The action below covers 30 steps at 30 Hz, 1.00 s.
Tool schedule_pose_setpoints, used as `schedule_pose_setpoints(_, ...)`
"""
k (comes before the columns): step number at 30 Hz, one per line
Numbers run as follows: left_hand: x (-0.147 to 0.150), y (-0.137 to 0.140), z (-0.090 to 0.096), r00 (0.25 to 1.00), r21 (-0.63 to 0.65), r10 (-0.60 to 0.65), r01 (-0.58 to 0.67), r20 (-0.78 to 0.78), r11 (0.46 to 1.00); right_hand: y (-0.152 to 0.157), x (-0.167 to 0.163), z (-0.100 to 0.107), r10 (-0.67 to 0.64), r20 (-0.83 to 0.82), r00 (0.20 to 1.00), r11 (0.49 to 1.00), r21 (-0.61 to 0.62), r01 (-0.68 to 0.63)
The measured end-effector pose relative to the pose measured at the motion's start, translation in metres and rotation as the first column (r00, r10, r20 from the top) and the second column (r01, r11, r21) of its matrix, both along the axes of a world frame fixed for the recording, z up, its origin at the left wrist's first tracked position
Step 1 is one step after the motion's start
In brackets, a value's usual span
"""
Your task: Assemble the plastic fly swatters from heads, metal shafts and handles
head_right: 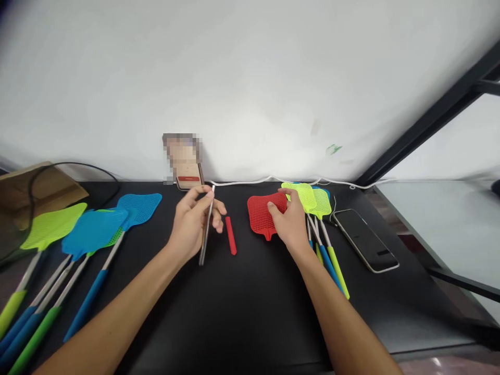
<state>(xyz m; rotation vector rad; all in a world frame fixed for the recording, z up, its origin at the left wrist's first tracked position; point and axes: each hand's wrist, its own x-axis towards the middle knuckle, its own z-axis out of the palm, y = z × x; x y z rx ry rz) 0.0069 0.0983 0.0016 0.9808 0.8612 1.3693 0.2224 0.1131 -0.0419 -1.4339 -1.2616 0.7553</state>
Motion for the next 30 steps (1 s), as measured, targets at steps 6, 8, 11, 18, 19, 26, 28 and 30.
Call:
schedule_pose_setpoints(6,-0.022,0.014,-0.027,0.59,0.304,0.311,-0.114,-0.745,0.946,0.0,0.003,0.002,-0.025,0.397,0.918,0.999,0.036,0.012)
schedule_pose_setpoints(8,-0.025,0.016,-0.032,0.392,0.373,0.362,-0.049,-0.846,0.926,0.0,0.002,0.0,-0.008,0.509,0.861,0.999,0.042,-0.016)
schedule_pose_setpoints(11,-0.027,0.02,-0.036,0.245,0.385,0.373,0.001,-0.895,0.923,0.0,0.0,-0.003,0.012,0.652,0.758,0.996,0.06,-0.068)
schedule_pose_setpoints(18,-0.027,0.011,-0.037,0.11,0.306,0.3,0.033,-0.947,0.952,-0.018,-0.016,0.012,-0.011,0.798,0.603,0.976,0.139,-0.165)
schedule_pose_setpoints(19,-0.027,0.007,-0.036,0.097,0.3,0.294,0.053,-0.951,0.952,-0.021,-0.02,0.016,0.008,0.806,0.592,0.969,0.14,-0.203)
schedule_pose_setpoints(26,-0.009,0.003,-0.029,-0.161,0.265,0.311,0.252,-0.937,0.931,-0.016,-0.04,0.01,0.117,0.845,0.522,0.949,0.06,-0.311)
schedule_pose_setpoints(28,-0.002,0.008,-0.032,-0.163,0.267,0.309,0.238,-0.937,0.934,-0.009,-0.042,0.004,0.111,0.84,0.53,0.951,0.065,-0.301)
schedule_pose_setpoints(30,0.001,0.012,-0.036,-0.162,0.272,0.31,0.223,-0.937,0.936,-0.006,-0.042,0.002,0.106,0.839,0.534,0.953,0.068,-0.296)
